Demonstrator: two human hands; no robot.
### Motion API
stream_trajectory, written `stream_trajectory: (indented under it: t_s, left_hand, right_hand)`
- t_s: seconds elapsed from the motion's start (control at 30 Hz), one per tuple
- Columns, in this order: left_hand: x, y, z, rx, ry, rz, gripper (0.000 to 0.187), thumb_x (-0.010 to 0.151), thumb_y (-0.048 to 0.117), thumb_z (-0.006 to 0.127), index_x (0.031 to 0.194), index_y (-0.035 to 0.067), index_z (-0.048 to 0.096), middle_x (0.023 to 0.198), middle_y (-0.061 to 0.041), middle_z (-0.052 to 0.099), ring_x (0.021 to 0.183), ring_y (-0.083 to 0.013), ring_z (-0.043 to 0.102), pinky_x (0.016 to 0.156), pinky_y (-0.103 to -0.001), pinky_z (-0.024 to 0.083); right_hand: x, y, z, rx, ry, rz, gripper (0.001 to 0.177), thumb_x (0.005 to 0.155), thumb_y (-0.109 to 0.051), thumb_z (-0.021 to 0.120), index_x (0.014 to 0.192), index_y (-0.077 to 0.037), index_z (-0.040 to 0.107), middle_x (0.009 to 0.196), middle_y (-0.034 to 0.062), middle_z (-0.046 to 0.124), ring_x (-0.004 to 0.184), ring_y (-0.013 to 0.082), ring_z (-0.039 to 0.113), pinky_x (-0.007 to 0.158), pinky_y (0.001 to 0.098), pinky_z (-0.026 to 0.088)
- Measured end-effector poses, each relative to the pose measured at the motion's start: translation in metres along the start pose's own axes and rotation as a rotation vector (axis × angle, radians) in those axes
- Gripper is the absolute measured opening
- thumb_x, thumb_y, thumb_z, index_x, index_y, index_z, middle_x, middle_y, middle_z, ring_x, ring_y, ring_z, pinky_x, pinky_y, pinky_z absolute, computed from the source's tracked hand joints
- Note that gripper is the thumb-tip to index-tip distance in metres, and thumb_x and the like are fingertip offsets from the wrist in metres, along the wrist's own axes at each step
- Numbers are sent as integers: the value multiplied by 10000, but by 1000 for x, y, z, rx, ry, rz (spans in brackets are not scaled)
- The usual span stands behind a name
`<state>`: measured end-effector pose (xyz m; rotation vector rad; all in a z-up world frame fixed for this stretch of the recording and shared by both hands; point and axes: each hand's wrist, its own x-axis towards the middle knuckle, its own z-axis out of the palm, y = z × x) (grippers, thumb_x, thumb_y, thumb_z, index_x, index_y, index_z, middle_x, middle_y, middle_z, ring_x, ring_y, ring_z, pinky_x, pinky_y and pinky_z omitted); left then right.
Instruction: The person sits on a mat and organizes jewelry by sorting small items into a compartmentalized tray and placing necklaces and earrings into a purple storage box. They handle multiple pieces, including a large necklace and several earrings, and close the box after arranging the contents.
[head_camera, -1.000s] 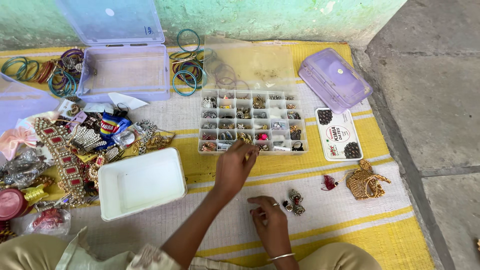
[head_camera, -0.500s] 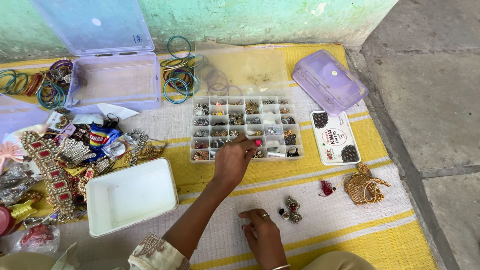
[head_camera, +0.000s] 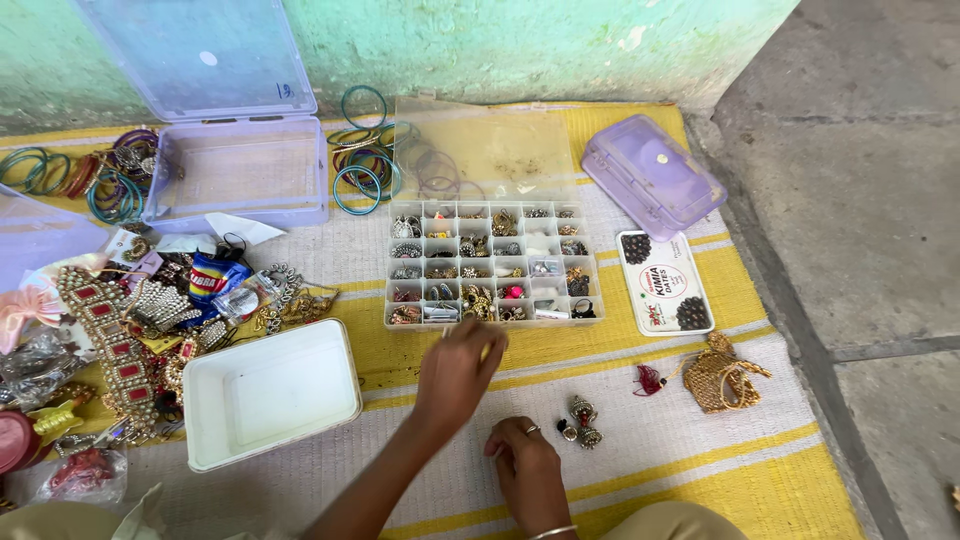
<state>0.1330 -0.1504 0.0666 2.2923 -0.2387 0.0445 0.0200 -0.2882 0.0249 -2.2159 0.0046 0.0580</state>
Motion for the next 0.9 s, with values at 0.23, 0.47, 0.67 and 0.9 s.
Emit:
stream_trajectory:
  t_s: [0.23, 0.47, 0.67, 0.9]
  left_hand:
    - [-142, 0, 5, -14, -85, 459, 622, 872, 240, 771, 1397, 19, 523, 1422, -228, 531, 1294, -442, 529, 1013, -542, 454]
    - [-158, -39, -16, 208, -322, 339, 674, 859, 274, 739, 1438, 68, 463, 1482, -167, 477, 1306, -385, 521, 1062, -540, 393]
    - [-175, -54, -63, 346, -138, 288, 686, 832, 245, 804, 1424, 78, 500, 1510, -187, 481, 1292, -407, 527, 990, -584, 432]
    - [-190, -73, -82, 208, -179, -81, 584, 698, 94, 839, 1248, 151, 653, 1296, -105, 579, 1144, -347, 592, 952, -459, 528]
  right_hand:
    - [-3, 63, 37, 339, 38, 171, 221, 924, -20, 581, 1081, -53, 734, 947, 94, 797, 868, 131, 763, 732, 277, 597]
    - [-46, 53, 38, 415, -108, 214, 135, 971, -129, 683, 966, -7, 740, 888, 123, 752, 743, 181, 711, 691, 327, 600]
    - [-65, 11, 11, -89, 243, 100, 84, 870, -101, 732, 952, -85, 722, 891, 112, 703, 699, 260, 694, 664, 376, 563]
    - [-72, -7, 20, -194, 170, -94, 204, 778, -18, 744, 961, -108, 734, 968, 98, 706, 861, 307, 698, 773, 419, 571]
